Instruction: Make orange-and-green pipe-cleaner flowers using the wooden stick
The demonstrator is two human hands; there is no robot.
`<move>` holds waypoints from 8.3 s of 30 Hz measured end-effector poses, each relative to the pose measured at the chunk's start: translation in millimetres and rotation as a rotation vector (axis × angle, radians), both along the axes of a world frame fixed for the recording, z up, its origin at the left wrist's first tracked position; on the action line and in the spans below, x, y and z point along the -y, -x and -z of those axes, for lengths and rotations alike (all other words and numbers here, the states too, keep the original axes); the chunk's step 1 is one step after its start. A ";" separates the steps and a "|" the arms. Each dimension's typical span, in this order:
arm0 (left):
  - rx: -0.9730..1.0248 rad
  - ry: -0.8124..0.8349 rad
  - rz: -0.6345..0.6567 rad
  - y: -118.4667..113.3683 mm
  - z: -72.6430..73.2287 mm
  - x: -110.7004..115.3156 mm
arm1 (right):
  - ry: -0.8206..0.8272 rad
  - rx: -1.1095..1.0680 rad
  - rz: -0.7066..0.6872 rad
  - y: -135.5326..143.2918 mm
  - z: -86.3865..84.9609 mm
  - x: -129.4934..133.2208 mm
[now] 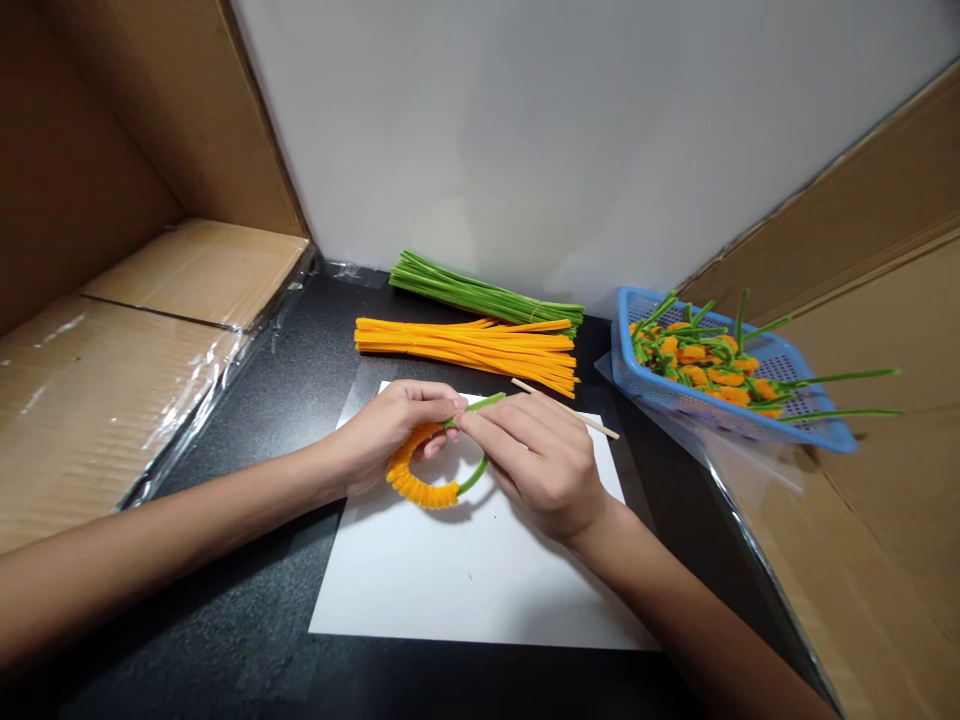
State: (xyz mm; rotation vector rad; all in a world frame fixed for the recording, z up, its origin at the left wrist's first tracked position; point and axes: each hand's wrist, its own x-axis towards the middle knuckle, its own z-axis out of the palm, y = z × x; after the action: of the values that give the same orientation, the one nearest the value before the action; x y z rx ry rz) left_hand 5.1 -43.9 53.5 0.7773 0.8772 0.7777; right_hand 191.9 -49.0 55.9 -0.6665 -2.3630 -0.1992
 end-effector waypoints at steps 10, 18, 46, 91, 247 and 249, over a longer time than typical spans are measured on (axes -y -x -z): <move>-0.357 -0.500 0.028 6.6 6.1 -6.7 | 0.171 -0.065 0.168 -7.2 -1.7 -10.8; -0.607 -0.929 -0.196 9.7 11.6 -2.0 | 0.024 0.064 0.146 -14.4 -13.2 -14.3; -0.866 -1.376 -0.168 15.8 5.5 -1.6 | 0.205 -0.194 0.179 -0.1 -3.0 -7.1; -0.810 -1.373 -0.123 19.1 -3.4 -4.6 | 0.217 -0.229 0.138 -5.1 -13.8 -8.9; -0.910 -0.901 0.463 -12.1 1.8 45.9 | 0.827 -0.256 0.357 -26.6 20.9 53.6; -0.932 -0.950 0.478 -12.3 3.1 48.1 | 0.755 -0.253 0.349 -26.4 21.7 54.7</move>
State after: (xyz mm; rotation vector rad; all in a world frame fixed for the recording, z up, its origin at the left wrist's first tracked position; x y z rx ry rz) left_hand 17.4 -91.9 50.5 2.2139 1.0434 0.3335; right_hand 218.3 -103.7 34.1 -1.3640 -2.0225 0.6268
